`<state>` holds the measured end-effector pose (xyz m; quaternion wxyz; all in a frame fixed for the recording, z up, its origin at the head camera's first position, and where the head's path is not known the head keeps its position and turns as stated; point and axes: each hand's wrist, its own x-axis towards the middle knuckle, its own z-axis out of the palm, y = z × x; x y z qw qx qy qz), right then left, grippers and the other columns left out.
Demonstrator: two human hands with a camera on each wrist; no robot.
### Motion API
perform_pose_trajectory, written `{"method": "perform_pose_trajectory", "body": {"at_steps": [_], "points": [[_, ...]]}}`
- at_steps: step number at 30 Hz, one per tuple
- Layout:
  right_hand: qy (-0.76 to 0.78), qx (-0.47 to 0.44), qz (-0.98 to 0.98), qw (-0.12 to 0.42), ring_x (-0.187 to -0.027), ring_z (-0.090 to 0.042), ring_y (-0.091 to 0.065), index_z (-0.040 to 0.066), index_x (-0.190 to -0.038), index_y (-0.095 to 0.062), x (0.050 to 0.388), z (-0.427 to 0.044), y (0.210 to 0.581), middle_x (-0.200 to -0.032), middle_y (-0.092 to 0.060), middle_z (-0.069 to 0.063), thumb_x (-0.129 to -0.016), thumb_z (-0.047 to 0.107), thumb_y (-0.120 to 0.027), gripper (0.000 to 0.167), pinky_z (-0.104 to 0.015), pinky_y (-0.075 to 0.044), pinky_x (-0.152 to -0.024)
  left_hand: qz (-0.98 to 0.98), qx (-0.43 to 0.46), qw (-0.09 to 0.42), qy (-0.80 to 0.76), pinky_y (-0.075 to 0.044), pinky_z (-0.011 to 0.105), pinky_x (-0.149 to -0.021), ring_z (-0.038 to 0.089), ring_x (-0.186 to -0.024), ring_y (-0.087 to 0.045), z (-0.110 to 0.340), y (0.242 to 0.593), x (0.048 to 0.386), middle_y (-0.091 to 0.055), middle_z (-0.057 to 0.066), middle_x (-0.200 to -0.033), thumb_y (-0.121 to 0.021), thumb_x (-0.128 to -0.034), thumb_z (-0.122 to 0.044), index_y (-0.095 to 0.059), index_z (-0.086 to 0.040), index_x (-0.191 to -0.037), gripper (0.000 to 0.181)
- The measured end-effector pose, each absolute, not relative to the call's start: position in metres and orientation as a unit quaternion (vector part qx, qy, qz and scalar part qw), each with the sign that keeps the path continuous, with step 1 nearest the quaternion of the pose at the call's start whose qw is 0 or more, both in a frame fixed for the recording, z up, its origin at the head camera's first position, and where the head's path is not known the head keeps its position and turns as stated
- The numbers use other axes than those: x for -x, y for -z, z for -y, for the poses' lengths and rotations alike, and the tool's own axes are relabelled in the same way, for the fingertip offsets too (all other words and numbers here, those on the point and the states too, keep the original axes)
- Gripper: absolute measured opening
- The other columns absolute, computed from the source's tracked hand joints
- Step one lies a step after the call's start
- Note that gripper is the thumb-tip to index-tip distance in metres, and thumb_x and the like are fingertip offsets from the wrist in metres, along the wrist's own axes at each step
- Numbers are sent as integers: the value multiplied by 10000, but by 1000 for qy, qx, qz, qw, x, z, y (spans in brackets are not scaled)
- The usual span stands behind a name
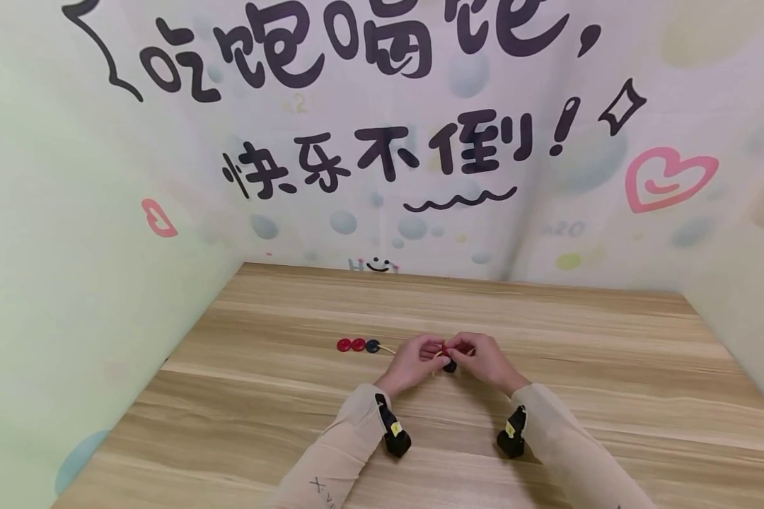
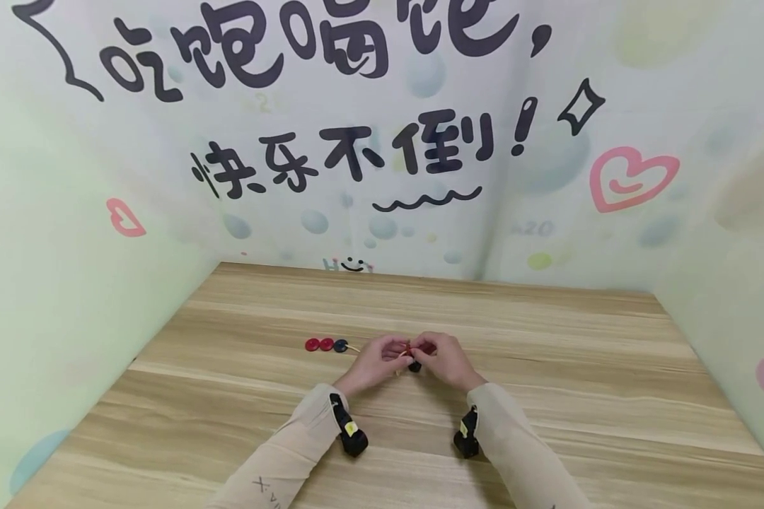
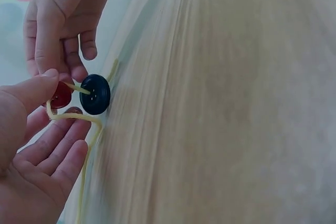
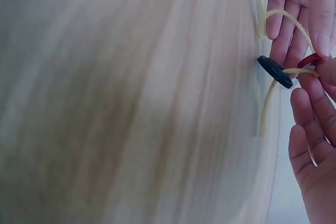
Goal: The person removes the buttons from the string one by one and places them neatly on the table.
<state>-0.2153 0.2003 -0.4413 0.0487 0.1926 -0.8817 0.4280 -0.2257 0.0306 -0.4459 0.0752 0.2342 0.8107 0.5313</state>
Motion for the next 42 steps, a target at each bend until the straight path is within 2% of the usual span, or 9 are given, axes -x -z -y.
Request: {"method": "perform_pose_trajectory", "body": {"at_steps": [7,13,18,42], "points": [[-429,-199,880,56,-689,-103,-558,55,-840,-642,215,-200,442,-782,-631,-5,-818,44,-612,38,-242,-455,-600,-812,-237,71,-529,-463,205,-728,185,-861,-598,-31,445,225,-626,99,-959,-636,-816,-130,-606,-11,-1050,264],[-431,-179,883,48,-663,-103,-538,43,-827,-635,214,-204,442,-767,-610,10,-834,95,-607,60,-236,-454,-573,-821,-223,80,-520,-461,220,-738,186,-873,-587,-24,444,228,-618,87,-972,-631,-820,-147,-593,1,-1076,298],[-428,-169,886,49,-650,-109,-527,32,-832,-634,214,-208,443,-751,-601,-1,-819,61,-615,37,-231,-446,-556,-824,-222,73,-516,-463,234,-750,198,-878,-583,-15,443,231,-613,92,-969,-628,-820,-131,-574,31,-1095,324],[-402,-146,903,27,-675,-111,-516,66,-831,-624,206,-224,445,-758,-590,15,-821,102,-620,38,-228,-440,-582,-849,-180,50,-494,-464,297,-776,209,-885,-573,33,433,244,-602,88,-968,-635,-819,-164,-572,-5,-1096,325]]}}
